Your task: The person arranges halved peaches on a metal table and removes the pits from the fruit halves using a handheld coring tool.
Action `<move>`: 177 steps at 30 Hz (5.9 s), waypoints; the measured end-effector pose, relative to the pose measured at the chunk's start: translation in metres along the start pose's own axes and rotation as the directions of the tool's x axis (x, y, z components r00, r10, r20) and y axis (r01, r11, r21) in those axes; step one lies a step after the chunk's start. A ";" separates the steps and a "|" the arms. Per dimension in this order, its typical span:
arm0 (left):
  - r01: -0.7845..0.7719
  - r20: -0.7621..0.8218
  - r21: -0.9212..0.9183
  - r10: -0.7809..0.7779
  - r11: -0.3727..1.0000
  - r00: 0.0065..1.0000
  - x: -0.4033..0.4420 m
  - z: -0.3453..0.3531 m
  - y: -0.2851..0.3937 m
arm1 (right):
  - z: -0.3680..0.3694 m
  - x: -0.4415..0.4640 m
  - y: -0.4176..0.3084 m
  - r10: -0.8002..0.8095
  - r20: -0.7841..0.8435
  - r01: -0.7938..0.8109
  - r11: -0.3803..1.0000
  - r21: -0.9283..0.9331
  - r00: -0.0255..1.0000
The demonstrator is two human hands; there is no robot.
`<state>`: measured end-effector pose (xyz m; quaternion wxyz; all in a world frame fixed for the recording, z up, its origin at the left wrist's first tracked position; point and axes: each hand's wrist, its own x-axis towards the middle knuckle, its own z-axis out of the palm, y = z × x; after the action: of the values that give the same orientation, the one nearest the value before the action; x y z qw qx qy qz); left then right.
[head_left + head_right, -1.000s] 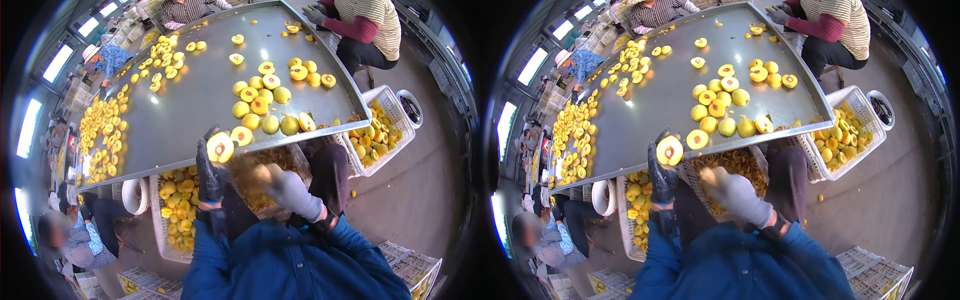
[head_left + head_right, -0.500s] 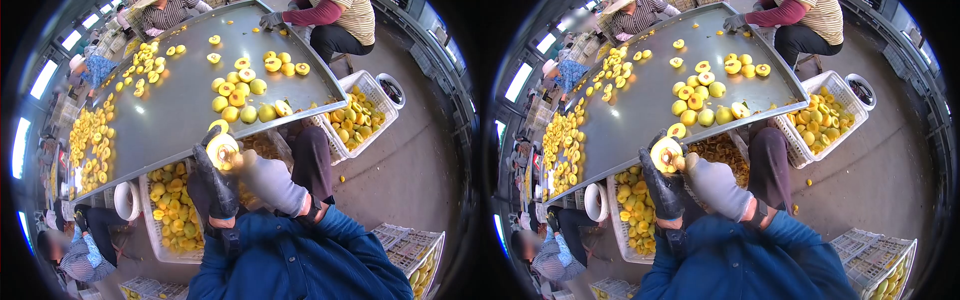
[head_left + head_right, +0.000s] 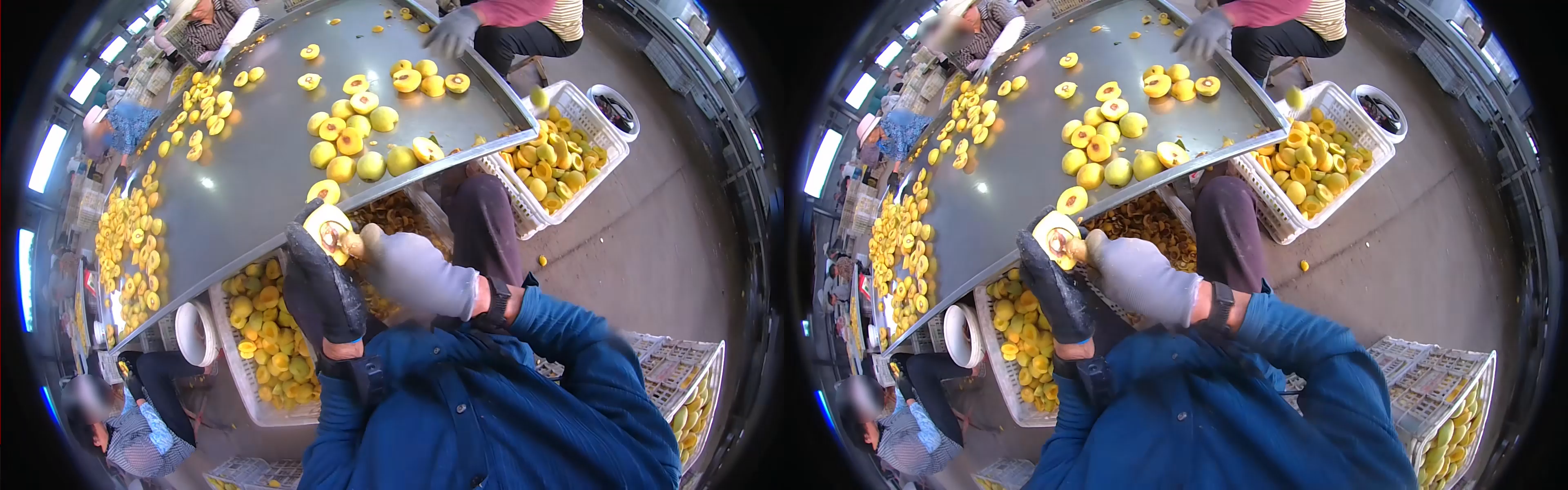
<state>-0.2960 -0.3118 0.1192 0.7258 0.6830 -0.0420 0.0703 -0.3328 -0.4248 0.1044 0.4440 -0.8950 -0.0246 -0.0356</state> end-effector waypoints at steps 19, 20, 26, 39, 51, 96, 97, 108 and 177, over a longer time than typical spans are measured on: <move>-0.182 0.334 0.005 0.170 0.983 0.927 0.025 -0.046 -0.017 | -0.022 -0.024 -0.007 -0.078 0.297 -0.099 0.837 0.538 0.952; -0.042 0.349 -0.167 0.099 0.985 0.932 0.023 -0.045 -0.020 | -0.038 -0.023 -0.017 -0.028 0.540 -0.367 0.705 0.607 0.841; 0.235 0.241 -0.534 -0.120 0.812 0.963 0.014 -0.024 -0.029 | -0.030 -0.020 -0.006 -0.199 0.269 -0.015 0.779 0.627 0.942; -0.017 -0.185 0.768 0.247 0.640 0.951 0.017 -0.254 -0.146 | 0.039 -0.017 0.104 0.188 0.454 -0.063 0.959 -0.276 0.871; -0.384 0.515 0.726 -0.081 0.571 0.854 0.175 -0.042 -0.151 | 0.076 -0.030 0.153 0.171 0.397 -0.177 0.984 -0.023 0.902; -0.199 0.263 0.304 0.118 0.932 0.958 0.018 -0.034 -0.009 | -0.023 -0.012 0.001 0.049 0.338 -0.027 0.997 -0.069 0.940; -0.201 0.245 0.270 0.134 0.942 0.960 0.017 -0.032 -0.012 | -0.020 -0.013 0.003 0.031 0.309 -0.033 0.999 0.002 0.950; -0.315 0.227 0.132 0.280 0.940 0.933 0.004 -0.021 0.004 | -0.027 -0.007 0.000 -0.074 -0.085 0.098 0.940 0.327 0.994; -0.085 -0.360 0.041 0.095 0.995 0.928 0.016 -0.160 -0.100 | 0.100 -0.001 0.168 -0.126 0.228 0.211 0.890 -0.404 0.965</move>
<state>-0.2702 -0.1575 0.0128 0.7086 0.6648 0.0617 0.2283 -0.3168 -0.4468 -0.0891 0.2292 -0.9635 -0.1377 0.0095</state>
